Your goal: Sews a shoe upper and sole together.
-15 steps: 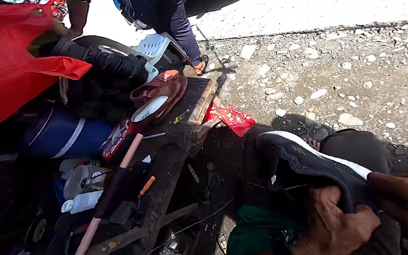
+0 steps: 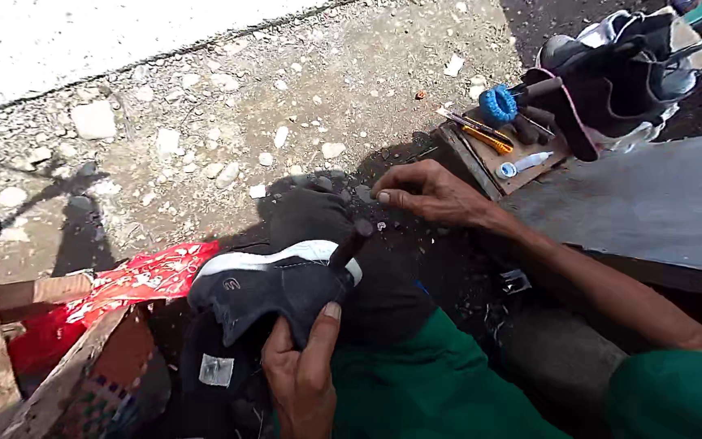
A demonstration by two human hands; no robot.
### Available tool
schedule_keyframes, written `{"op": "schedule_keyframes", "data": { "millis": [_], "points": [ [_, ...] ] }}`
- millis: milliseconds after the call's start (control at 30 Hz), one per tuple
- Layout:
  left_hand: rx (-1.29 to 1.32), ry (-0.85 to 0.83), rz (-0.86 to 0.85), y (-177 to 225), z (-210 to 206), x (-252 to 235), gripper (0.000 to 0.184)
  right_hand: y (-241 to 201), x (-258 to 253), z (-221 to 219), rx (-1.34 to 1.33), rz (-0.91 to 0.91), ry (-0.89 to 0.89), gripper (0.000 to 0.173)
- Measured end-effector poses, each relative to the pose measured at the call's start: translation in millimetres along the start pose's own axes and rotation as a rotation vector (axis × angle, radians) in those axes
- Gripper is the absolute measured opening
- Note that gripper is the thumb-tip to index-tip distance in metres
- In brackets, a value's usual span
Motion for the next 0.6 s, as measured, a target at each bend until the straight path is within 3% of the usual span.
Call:
{"op": "schedule_keyframes", "data": {
  "millis": [200, 333, 500, 600],
  "points": [
    [0.012, -0.057, 0.045, 14.3, 7.4, -7.7, 0.016, 26.9, 27.0, -66.3, -0.204, -0.092, 0.126, 0.023],
    [0.01, -0.057, 0.04, 21.2, 4.8, -14.7, 0.013, 13.3, 25.4, -75.4, -0.144, 0.057, 0.234, 0.024],
    [-0.006, -0.044, 0.041, 19.6, -0.2, -15.3, 0.011, 8.6, 13.3, -79.6, 0.055, 0.187, 0.227, 0.025],
    [-0.004, -0.051, 0.045, 19.5, -0.4, -15.4, 0.01, 7.2, 14.1, -71.1, -0.013, 0.204, 0.277, 0.023]
  ]
}}
Point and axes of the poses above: each hand's wrist, its own x-axis away from the middle knuckle, its own z-axis out of the back of the hand, y = z × x, the point moved 4 cm from there along -x, towards the middle knuckle, and after that the axes turned 14 degrees about x, right-handed, at the moved point
